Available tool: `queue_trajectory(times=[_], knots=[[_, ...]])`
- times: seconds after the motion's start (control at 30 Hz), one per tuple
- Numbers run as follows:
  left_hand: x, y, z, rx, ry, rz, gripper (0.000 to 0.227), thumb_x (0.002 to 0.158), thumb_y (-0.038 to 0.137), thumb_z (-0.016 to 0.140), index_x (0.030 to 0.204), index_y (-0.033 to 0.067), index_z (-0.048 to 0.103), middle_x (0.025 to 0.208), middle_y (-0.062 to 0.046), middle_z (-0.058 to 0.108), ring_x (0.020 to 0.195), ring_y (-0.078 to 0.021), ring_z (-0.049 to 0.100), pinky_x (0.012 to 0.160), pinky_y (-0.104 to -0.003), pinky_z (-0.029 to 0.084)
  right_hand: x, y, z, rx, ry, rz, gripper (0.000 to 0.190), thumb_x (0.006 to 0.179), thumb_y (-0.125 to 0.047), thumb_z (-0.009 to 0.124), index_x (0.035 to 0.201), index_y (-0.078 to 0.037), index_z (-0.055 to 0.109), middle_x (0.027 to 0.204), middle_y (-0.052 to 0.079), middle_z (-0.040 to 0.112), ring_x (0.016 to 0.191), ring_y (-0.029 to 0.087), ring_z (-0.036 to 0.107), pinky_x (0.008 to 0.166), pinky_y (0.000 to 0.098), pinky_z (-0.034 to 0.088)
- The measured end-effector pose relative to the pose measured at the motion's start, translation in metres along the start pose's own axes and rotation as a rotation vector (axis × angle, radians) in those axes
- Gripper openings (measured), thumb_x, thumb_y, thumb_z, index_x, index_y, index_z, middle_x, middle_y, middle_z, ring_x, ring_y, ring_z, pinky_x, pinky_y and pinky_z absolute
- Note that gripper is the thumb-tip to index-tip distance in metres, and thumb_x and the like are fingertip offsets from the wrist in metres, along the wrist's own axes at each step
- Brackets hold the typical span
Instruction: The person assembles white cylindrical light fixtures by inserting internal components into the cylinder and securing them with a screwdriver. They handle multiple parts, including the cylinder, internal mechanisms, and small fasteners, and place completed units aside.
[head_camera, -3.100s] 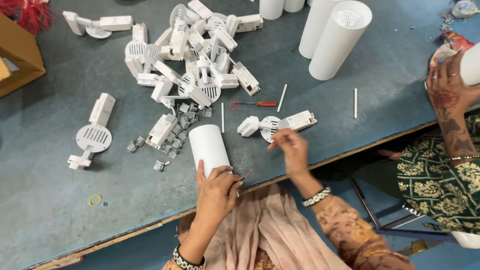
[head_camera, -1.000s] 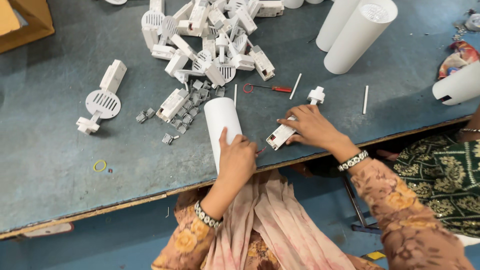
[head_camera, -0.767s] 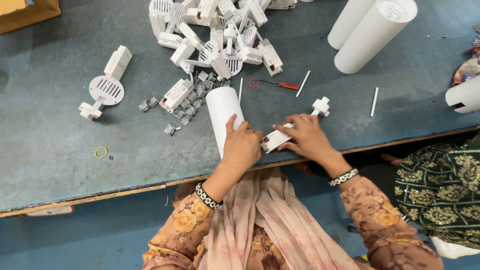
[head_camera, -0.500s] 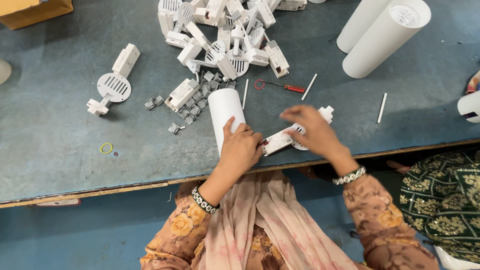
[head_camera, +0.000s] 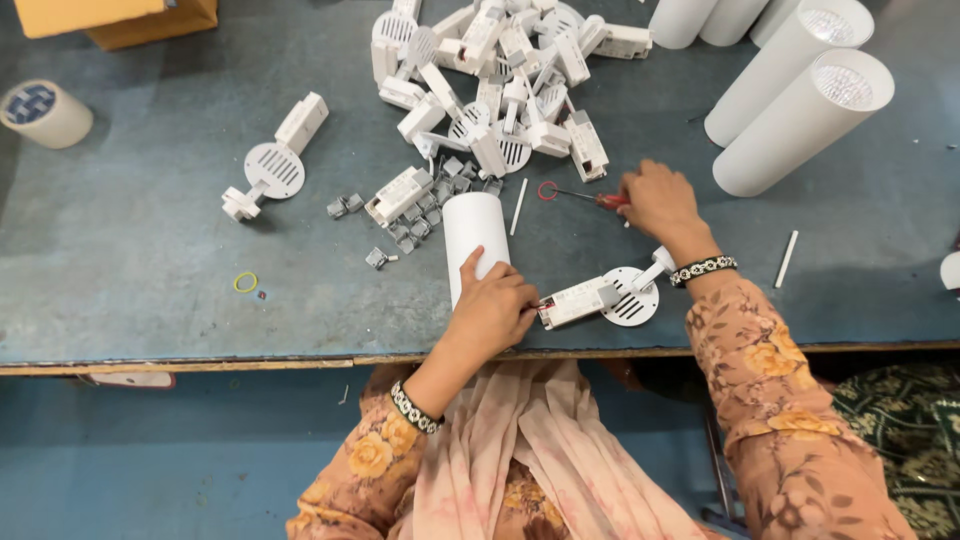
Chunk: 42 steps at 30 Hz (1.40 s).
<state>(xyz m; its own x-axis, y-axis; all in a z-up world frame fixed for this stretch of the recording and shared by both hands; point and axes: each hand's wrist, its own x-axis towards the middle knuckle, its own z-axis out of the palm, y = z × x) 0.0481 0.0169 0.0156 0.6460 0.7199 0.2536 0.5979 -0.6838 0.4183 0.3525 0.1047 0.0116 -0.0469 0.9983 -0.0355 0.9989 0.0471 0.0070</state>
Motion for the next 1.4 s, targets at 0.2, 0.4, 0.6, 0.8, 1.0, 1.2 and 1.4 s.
queue_trajectory(times=[0.2,0.4,0.6,0.8,1.0,1.2,1.4], knots=[[0.002,0.0,0.01,0.071,-0.033,0.001,0.004,0.076,0.018,0.076,0.08,0.0158,0.076,0.082,0.002,0.066,0.103,-0.0197,0.061,0.118,-0.065,0.019,-0.045,0.009,-0.034,0.686,0.346,-0.115,0.025,0.088,-0.016,0.077,0.109,-0.005,0.069,0.113,0.014,0.065,0.102,0.027,0.07,0.083,0.0385,0.059],[0.005,0.008,0.017,0.141,-0.029,-0.02,0.005,0.075,0.013,0.073,0.078,0.0147,0.077,0.08,0.001,0.066,0.105,-0.0202,0.061,0.12,-0.063,0.018,-0.119,-0.023,-0.041,1.42,0.652,-0.039,0.032,0.111,-0.013,0.062,0.138,-0.004,0.048,0.122,0.019,0.07,0.107,0.025,0.073,0.09,0.0357,0.063],[0.005,0.009,0.019,0.16,-0.014,-0.031,0.006,0.074,0.012,0.073,0.079,0.0132,0.077,0.08,0.0,0.067,0.104,-0.0206,0.061,0.122,-0.061,0.018,-0.14,-0.079,0.003,1.282,0.674,-0.153,0.038,0.116,-0.021,0.053,0.149,-0.007,0.04,0.118,0.019,0.067,0.101,0.025,0.072,0.086,0.0367,0.064],[0.0,0.004,0.012,0.054,0.039,-0.026,0.011,0.071,0.019,0.077,0.079,0.0119,0.077,0.08,-0.001,0.067,0.103,-0.0216,0.061,0.119,-0.062,0.017,-0.108,-0.093,0.053,1.784,0.724,0.003,0.042,0.113,-0.022,0.049,0.151,-0.013,0.034,0.109,0.011,0.06,0.086,0.022,0.067,0.072,0.0403,0.064],[0.002,0.007,0.016,0.1,0.022,-0.037,0.011,0.074,0.018,0.076,0.083,0.0134,0.079,0.082,0.001,0.067,0.104,-0.0202,0.061,0.122,-0.061,0.018,-0.098,-0.083,0.076,1.88,0.681,0.073,0.041,0.114,-0.023,0.049,0.152,-0.013,0.035,0.107,0.01,0.058,0.079,0.021,0.065,0.066,0.0407,0.062],[-0.001,-0.003,0.017,0.124,0.085,-0.088,0.009,0.074,0.016,0.075,0.081,0.0142,0.08,0.081,0.0,0.066,0.104,-0.0203,0.061,0.117,-0.066,0.017,-0.111,-0.088,0.073,1.679,0.696,0.06,0.049,0.114,-0.031,0.051,0.154,-0.014,0.029,0.116,0.01,0.056,0.088,0.02,0.068,0.073,0.0406,0.066],[0.01,-0.005,0.019,0.159,0.041,-0.103,0.009,0.074,0.012,0.073,0.077,0.0172,0.08,0.077,0.001,0.066,0.101,-0.0204,0.06,0.117,-0.066,0.017,-0.106,-0.094,0.065,1.542,0.673,-0.045,0.049,0.114,-0.033,0.052,0.153,-0.012,0.03,0.117,0.012,0.058,0.09,0.02,0.069,0.077,0.0365,0.065]])
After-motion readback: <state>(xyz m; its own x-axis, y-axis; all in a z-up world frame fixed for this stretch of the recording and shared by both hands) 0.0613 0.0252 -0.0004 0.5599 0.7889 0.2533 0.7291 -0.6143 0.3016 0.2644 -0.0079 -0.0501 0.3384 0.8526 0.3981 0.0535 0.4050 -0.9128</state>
